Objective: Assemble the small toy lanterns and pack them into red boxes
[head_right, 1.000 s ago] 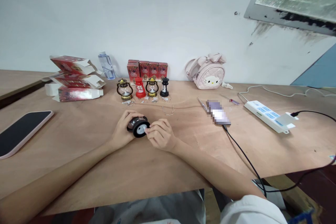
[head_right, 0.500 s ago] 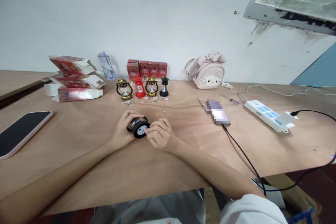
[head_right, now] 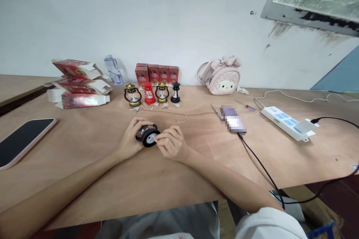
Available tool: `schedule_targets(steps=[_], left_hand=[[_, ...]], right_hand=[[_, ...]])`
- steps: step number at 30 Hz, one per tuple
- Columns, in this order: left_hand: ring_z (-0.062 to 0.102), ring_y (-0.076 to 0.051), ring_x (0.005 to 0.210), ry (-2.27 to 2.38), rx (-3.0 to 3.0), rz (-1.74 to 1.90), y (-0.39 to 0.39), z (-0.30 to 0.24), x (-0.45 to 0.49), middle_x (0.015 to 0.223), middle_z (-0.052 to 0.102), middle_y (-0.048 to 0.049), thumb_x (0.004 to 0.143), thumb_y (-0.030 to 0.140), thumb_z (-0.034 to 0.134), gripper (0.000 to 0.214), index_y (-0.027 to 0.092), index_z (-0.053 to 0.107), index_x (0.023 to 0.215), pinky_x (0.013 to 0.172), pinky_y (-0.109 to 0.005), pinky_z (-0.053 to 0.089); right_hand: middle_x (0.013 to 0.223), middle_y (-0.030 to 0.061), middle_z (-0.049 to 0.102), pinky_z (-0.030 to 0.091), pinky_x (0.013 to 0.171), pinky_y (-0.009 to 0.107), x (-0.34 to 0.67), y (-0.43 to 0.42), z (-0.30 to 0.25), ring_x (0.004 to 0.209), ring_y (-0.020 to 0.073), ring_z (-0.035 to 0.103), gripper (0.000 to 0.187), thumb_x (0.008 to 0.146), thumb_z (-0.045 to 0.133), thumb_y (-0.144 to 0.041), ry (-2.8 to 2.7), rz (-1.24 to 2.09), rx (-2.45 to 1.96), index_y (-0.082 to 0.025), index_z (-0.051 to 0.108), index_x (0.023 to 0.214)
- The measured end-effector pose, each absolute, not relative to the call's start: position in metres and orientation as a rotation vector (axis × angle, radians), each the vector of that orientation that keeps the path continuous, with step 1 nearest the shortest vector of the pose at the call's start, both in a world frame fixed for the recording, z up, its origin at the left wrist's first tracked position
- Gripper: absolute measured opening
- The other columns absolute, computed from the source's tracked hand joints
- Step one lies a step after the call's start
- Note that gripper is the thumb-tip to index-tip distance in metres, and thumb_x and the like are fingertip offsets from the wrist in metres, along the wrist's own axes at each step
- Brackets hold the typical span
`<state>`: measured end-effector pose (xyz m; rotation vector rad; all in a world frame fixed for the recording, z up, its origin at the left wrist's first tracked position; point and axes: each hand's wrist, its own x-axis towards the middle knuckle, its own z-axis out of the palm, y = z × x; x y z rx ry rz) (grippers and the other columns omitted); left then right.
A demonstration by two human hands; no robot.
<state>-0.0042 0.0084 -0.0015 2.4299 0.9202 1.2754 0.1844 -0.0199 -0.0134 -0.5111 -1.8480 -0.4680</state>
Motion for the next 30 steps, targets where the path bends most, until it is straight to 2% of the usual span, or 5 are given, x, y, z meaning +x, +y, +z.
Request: schedule_targets(steps=[30], left_hand=[[0.050,-0.022,0.105,0.946,2.481,1.252,0.0086,-0.0028,-0.0056,0.107,0.049,-0.0070,0.073,0.012,0.063,0.038,0.021,0.054,0.110,0.092,-0.037,0.045]], right_hand=[[0.082,-0.0030,0.074,0.038,0.067,0.031,0.1827,-0.0198,-0.0128,0.063,0.0128,0.053,0.027,0.079,0.062,-0.005,-1.848,-0.486,-0.555,-0.023,0.042,0.081]])
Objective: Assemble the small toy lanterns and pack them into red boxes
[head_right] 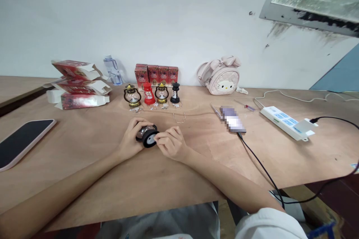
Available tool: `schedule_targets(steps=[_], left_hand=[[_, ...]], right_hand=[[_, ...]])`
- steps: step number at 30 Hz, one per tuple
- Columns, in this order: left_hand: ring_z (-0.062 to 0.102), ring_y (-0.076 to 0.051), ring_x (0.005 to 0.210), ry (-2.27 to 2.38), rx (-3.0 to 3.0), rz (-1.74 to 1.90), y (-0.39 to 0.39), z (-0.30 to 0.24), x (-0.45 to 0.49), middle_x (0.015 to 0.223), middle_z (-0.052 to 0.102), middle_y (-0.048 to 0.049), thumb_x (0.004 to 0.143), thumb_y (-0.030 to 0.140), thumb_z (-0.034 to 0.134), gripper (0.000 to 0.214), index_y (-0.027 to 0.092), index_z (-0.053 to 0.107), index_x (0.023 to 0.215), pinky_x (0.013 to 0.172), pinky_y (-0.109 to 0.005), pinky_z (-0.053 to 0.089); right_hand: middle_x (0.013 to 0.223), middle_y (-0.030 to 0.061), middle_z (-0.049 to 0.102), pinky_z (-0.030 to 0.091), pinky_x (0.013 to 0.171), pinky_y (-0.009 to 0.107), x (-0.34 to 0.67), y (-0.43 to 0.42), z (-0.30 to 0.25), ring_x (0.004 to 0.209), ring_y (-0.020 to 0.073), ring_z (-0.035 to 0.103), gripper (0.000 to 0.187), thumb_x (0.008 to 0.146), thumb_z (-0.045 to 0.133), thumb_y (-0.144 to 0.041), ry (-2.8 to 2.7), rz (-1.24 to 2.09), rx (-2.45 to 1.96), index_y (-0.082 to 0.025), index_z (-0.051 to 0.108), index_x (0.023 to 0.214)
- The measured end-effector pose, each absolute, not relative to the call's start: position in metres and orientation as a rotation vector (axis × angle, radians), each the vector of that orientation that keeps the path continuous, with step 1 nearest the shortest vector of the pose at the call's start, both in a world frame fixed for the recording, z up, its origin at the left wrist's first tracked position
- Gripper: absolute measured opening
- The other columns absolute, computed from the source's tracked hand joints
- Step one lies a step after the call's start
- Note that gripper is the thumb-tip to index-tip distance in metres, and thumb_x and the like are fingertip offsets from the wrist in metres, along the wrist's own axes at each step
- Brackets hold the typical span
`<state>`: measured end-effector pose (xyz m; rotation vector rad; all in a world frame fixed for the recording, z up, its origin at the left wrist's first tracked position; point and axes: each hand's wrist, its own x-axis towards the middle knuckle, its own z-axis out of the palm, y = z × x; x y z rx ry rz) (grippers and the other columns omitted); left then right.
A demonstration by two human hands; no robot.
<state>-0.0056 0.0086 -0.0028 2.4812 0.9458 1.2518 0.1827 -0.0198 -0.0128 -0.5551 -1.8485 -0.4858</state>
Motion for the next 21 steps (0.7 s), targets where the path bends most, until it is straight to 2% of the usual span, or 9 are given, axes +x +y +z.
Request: schedule_targets(steps=[21], left_hand=[[0.053,-0.022,0.103,1.013,2.420,1.276,0.0115,-0.0025,-0.0044,0.105,0.052,-0.0057,0.072,0.014,0.064,0.036,0.022,0.057,0.106,0.090,-0.036,0.047]], right_hand=[[0.082,-0.0031,0.073,0.036,0.067,0.031,0.1840,-0.0174,-0.0136,0.064,0.0124,0.054,0.020,0.082,0.061,-0.008,-1.856,-0.479,-0.613,-0.022,0.046,0.082]])
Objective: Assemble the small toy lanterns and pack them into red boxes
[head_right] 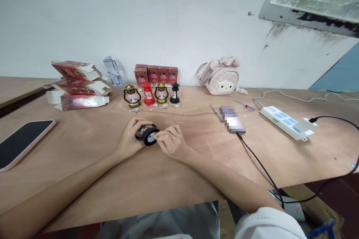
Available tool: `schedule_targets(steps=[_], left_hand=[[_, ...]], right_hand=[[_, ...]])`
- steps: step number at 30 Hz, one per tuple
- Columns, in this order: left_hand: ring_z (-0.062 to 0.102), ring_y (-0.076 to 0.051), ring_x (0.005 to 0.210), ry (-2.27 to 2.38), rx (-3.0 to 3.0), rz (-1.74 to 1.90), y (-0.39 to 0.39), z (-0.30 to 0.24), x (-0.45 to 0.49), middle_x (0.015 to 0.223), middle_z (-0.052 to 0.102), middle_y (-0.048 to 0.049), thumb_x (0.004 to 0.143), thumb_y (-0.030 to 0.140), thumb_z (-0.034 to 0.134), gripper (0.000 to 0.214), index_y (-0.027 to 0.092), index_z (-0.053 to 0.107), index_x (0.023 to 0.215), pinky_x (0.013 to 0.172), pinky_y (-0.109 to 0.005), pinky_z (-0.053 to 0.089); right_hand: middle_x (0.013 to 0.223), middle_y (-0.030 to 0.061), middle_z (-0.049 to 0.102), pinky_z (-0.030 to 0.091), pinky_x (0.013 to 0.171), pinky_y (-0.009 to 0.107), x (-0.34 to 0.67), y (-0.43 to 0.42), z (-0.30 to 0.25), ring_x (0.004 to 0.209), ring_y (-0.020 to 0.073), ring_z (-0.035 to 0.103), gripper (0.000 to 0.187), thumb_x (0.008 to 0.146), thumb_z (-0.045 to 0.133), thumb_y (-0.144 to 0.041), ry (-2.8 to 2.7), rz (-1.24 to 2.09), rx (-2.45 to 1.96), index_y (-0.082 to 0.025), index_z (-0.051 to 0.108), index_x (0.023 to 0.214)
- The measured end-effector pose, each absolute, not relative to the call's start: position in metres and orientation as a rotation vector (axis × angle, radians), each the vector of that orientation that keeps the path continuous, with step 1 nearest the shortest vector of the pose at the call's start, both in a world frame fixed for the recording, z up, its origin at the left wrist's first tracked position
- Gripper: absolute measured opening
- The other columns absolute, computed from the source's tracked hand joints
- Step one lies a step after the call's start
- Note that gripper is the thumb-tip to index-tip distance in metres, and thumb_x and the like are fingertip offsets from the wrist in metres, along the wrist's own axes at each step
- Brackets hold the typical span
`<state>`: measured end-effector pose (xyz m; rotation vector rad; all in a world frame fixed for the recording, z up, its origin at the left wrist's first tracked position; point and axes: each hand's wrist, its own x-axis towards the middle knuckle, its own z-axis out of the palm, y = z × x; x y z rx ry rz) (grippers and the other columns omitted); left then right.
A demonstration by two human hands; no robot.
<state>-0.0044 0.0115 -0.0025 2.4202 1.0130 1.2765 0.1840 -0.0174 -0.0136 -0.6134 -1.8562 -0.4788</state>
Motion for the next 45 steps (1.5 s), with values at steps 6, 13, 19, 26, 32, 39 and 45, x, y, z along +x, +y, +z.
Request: schedule_targets(steps=[6,13,19,26,32,39,45], left_hand=[[0.054,-0.021,0.100,1.034,2.368,1.275,0.011,0.000,-0.003,0.103,0.053,-0.0055,0.072,0.018,0.065,0.034,0.022,0.057,0.105,0.089,-0.035,0.047],[0.053,-0.021,0.101,1.032,2.394,1.264,0.011,-0.002,-0.004,0.104,0.052,-0.0054,0.073,0.018,0.064,0.034,0.022,0.056,0.106,0.088,-0.035,0.047],[0.053,-0.021,0.100,1.052,2.395,1.261,0.011,-0.001,-0.004,0.103,0.052,-0.0052,0.072,0.014,0.063,0.036,0.022,0.056,0.106,0.089,-0.035,0.047],[0.051,-0.022,0.103,1.053,2.439,1.206,0.011,-0.002,-0.005,0.105,0.051,-0.0059,0.072,0.013,0.062,0.037,0.022,0.055,0.108,0.092,-0.036,0.045],[0.051,-0.022,0.103,1.051,2.456,1.209,0.012,-0.003,-0.005,0.105,0.051,-0.0063,0.071,0.012,0.061,0.038,0.021,0.056,0.108,0.091,-0.036,0.044],[0.050,-0.023,0.103,1.012,2.480,1.187,0.012,-0.004,-0.006,0.106,0.051,-0.0075,0.071,0.012,0.061,0.039,0.020,0.057,0.109,0.091,-0.038,0.044],[0.051,-0.023,0.102,1.011,2.479,1.183,0.012,-0.004,-0.006,0.105,0.051,-0.0075,0.072,0.012,0.061,0.039,0.020,0.057,0.109,0.090,-0.037,0.044]], right_hand=[[0.080,-0.0002,0.071,0.037,0.069,0.032,0.185,-0.017,-0.010,0.073,0.0146,0.056,0.010,0.083,0.065,-0.019,-1.857,-0.453,-0.753,-0.020,0.058,0.089],[0.074,-0.0006,0.069,0.035,0.067,0.033,0.185,-0.018,-0.007,0.068,0.0147,0.053,0.003,0.084,0.062,-0.020,-1.876,-0.495,-0.739,-0.020,0.061,0.081],[0.073,-0.0002,0.068,0.035,0.067,0.033,0.186,-0.017,-0.008,0.068,0.0150,0.054,0.004,0.084,0.061,-0.017,-1.879,-0.516,-0.740,-0.020,0.061,0.081],[0.070,-0.0005,0.067,0.034,0.066,0.033,0.186,-0.019,-0.004,0.067,0.0151,0.050,0.007,0.082,0.060,-0.013,-1.940,-0.606,-0.714,-0.019,0.058,0.078],[0.070,-0.0006,0.067,0.034,0.068,0.032,0.187,-0.019,-0.004,0.069,0.0145,0.049,0.007,0.083,0.058,-0.013,-1.969,-0.639,-0.716,-0.018,0.059,0.078],[0.071,-0.0001,0.068,0.032,0.069,0.032,0.188,-0.020,-0.004,0.069,0.0144,0.049,0.008,0.084,0.057,-0.015,-2.001,-0.669,-0.729,-0.018,0.060,0.077],[0.070,-0.0009,0.068,0.032,0.070,0.031,0.188,-0.020,-0.003,0.069,0.0143,0.049,0.010,0.085,0.058,-0.015,-1.998,-0.637,-0.732,-0.018,0.060,0.076]])
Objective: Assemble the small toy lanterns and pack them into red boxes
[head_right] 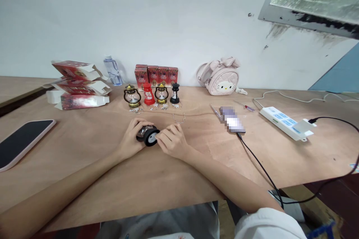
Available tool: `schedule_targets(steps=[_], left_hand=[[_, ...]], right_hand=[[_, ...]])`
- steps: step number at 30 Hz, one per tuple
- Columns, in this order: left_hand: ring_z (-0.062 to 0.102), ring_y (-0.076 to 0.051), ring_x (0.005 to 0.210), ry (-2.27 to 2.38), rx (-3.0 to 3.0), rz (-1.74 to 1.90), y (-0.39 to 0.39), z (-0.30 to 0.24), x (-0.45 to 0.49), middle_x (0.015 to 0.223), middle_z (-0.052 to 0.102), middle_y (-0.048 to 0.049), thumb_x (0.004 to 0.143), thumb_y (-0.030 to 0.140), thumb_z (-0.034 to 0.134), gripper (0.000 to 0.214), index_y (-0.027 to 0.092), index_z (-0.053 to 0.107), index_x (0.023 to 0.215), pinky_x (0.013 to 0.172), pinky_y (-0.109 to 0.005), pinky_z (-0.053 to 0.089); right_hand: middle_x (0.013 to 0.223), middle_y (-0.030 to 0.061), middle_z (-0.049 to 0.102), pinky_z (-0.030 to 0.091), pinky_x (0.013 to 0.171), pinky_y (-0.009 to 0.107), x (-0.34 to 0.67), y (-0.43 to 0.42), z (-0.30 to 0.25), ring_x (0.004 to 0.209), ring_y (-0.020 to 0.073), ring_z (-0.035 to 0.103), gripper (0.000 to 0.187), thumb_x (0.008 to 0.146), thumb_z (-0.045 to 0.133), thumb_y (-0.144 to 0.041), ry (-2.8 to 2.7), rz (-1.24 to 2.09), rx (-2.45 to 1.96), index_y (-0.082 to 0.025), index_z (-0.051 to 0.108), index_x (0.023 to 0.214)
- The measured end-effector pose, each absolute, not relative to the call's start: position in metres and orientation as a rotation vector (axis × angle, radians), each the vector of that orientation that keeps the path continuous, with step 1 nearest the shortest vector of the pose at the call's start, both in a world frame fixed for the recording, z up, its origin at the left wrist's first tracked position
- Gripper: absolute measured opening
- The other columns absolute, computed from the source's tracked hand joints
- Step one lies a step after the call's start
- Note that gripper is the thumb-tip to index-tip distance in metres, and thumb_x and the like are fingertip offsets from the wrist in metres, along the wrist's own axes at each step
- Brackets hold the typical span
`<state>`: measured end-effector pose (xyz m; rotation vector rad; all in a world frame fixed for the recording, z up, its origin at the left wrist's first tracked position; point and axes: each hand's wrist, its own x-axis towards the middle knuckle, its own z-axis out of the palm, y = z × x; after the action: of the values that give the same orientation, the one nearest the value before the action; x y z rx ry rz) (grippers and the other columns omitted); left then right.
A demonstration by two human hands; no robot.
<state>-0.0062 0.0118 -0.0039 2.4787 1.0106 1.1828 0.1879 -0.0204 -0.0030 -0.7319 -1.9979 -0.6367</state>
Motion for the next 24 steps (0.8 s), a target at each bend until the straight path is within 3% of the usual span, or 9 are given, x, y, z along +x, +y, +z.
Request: schedule_targets(steps=[12,17,21,24], left_hand=[[0.050,-0.024,0.103,0.996,2.503,1.197,0.010,-0.003,-0.005,0.106,0.051,-0.0082,0.073,0.012,0.061,0.038,0.019,0.057,0.110,0.090,-0.038,0.044],[0.050,-0.024,0.103,1.000,2.535,1.189,0.009,-0.002,-0.006,0.105,0.051,-0.0083,0.073,0.013,0.061,0.038,0.020,0.057,0.110,0.090,-0.039,0.044],[0.050,-0.024,0.103,0.992,2.565,1.194,0.010,-0.002,-0.006,0.106,0.050,-0.0088,0.073,0.014,0.062,0.038,0.019,0.056,0.110,0.090,-0.039,0.044],[0.050,-0.025,0.104,0.995,2.573,1.207,0.010,-0.003,-0.006,0.107,0.050,-0.0090,0.073,0.014,0.063,0.038,0.019,0.056,0.110,0.089,-0.039,0.044]], right_hand=[[0.068,0.0010,0.066,0.031,0.068,0.033,0.191,-0.017,-0.009,0.071,0.0159,0.049,0.018,0.089,0.054,-0.021,-2.017,-0.379,-0.787,-0.020,0.059,0.072],[0.074,0.0023,0.061,0.041,0.067,0.031,0.192,-0.012,-0.008,0.070,0.0144,0.053,0.016,0.088,0.057,-0.032,-1.940,0.165,-0.766,-0.020,0.053,0.078],[0.071,-0.0023,0.055,0.043,0.059,0.026,0.192,-0.006,-0.006,0.060,0.0112,0.051,0.033,0.078,0.066,-0.048,-1.840,0.660,-0.834,-0.021,0.049,0.087],[0.066,-0.0041,0.053,0.042,0.057,0.025,0.192,-0.005,-0.006,0.058,0.0105,0.049,0.037,0.075,0.067,-0.053,-1.816,0.799,-0.883,-0.021,0.050,0.086]])
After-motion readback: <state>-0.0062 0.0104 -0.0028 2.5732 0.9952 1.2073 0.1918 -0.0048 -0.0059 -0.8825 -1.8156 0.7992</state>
